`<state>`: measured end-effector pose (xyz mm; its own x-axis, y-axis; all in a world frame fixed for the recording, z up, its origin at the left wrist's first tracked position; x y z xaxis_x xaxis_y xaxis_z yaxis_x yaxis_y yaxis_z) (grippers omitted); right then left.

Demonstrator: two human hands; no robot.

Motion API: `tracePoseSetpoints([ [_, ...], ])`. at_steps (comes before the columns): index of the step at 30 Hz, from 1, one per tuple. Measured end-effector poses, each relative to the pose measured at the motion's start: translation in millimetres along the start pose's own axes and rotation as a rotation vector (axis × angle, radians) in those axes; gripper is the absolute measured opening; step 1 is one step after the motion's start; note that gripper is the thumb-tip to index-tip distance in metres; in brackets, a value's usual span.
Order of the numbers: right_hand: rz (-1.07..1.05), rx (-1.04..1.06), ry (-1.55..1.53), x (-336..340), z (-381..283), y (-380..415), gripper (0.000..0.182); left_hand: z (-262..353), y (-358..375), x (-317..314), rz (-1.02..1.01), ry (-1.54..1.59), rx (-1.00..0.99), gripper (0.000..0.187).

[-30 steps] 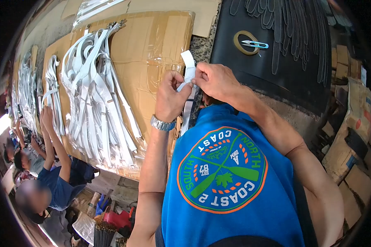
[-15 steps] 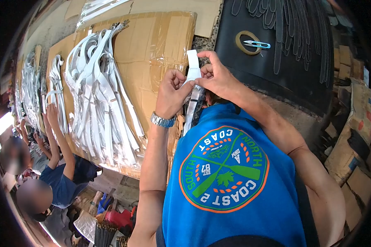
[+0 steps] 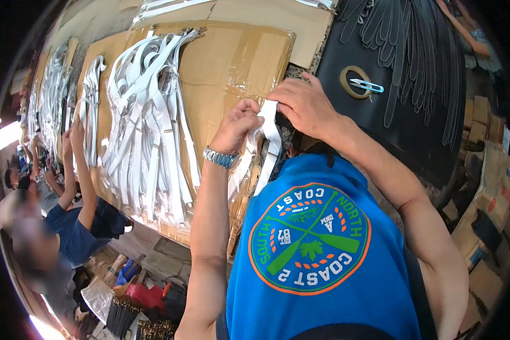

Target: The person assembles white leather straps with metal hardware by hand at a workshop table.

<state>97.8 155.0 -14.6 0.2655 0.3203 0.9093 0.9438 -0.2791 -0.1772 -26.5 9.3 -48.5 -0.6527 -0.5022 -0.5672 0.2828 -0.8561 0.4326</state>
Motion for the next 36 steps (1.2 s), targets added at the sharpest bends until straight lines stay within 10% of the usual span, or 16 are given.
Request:
tracePoseSetpoints([
  [6,-0.151,0.082,0.056,7,1,-30,0.017,-32,49,13,0.383,-0.794,-0.524,0.106],
  [9,-0.253,0.131,0.058,10,-5,-47,0.015,-56,72,-27,0.584,-1.213,-0.336,0.109],
  [18,-0.526,0.13,-0.062,-35,23,-98,0.026,-75,80,11,0.643,-1.141,-0.421,0.046],
  [26,-0.709,-0.018,0.034,-48,60,-114,0.032,-58,101,76,0.207,-0.524,0.109,0.038],
  [36,-0.458,-0.054,0.138,-65,88,-134,0.021,-41,87,102,0.144,-0.337,0.239,0.028],
])
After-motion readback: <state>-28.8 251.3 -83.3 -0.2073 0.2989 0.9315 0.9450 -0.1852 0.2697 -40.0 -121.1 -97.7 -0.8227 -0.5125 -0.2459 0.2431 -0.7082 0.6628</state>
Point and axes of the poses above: each hand's wrist, its own y-axis away from the middle knuckle, its own x-axis out of the back of the hand, z = x × y, the point moved 3 cm from there along -y, towards the middle knuckle, and after that the axes turned 13 degrees about y, right-handed, at the moved point
